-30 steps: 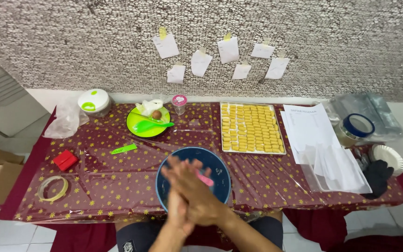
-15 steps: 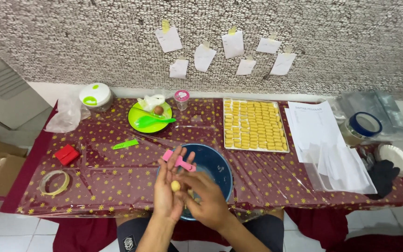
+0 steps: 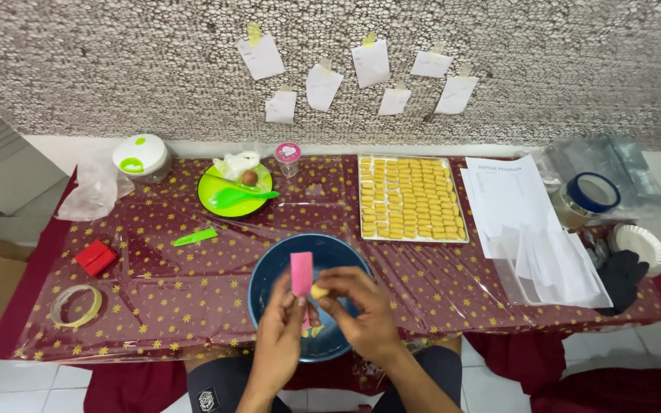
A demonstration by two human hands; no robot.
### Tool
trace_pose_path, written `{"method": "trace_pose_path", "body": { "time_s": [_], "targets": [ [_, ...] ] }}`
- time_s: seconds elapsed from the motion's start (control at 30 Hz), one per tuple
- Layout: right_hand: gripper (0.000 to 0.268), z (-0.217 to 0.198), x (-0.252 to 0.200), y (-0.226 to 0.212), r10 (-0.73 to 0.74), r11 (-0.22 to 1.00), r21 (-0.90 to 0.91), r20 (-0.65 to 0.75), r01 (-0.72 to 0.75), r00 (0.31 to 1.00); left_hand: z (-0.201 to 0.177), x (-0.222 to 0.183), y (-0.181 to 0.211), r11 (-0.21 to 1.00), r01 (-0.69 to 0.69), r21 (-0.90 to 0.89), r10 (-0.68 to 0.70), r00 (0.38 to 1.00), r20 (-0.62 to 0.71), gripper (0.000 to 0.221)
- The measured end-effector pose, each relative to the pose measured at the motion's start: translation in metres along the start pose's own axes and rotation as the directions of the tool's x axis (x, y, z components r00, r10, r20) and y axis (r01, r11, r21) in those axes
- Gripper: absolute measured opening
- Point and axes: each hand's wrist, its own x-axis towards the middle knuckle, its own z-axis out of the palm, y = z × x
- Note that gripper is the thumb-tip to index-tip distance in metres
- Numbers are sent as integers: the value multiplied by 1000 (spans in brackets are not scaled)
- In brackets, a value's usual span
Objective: Shaping small pieces of dough into uniform cylinders using a measuring guide and placing them on a tray.
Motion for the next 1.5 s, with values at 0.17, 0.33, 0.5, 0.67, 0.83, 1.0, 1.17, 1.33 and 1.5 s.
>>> {"method": "trace_pose_path", "body": {
  "time_s": [0.17,0.33,0.5,0.67,0.83,1.0,1.17,1.33,1.5],
  "targets": [
    [18,5,5,0,-194,947,-221,190,235,962,-6,-2,-14,965,224,-138,-228,974,-13,56],
    [24,2,8,0,-245,889,-331,241,317,939,-10,-1,-8,970,230,-75,-227,973,49,44],
    [71,-4,13,6,261,942,-260,174,-212,949,-15,2,-15,959,254,-127,-248,967,59,28],
    [54,0,8,23,281,955,54,139,-290,950,-14,3,-21,979,196,-46,-197,980,1,32],
    [69,-3,9,24,115,993,10,192,-119,975,-10,4,-21,955,240,-176,-248,968,-25,38],
    [66,-1,14,27,61,996,59,174,-73,983,-6,2,-11,945,204,-254,-235,967,-98,43],
    [64,3,16,17,231,959,131,160,-253,960,-6,-6,-9,996,68,52,-61,989,-132,32],
    [56,9,13,23,253,929,242,140,-281,957,-8,-9,-22,988,-71,134,94,980,-174,31],
    [59,8,10,22,212,943,221,173,-248,962,-4,-12,-15,989,-83,120,105,976,-189,35]
  ]
}}
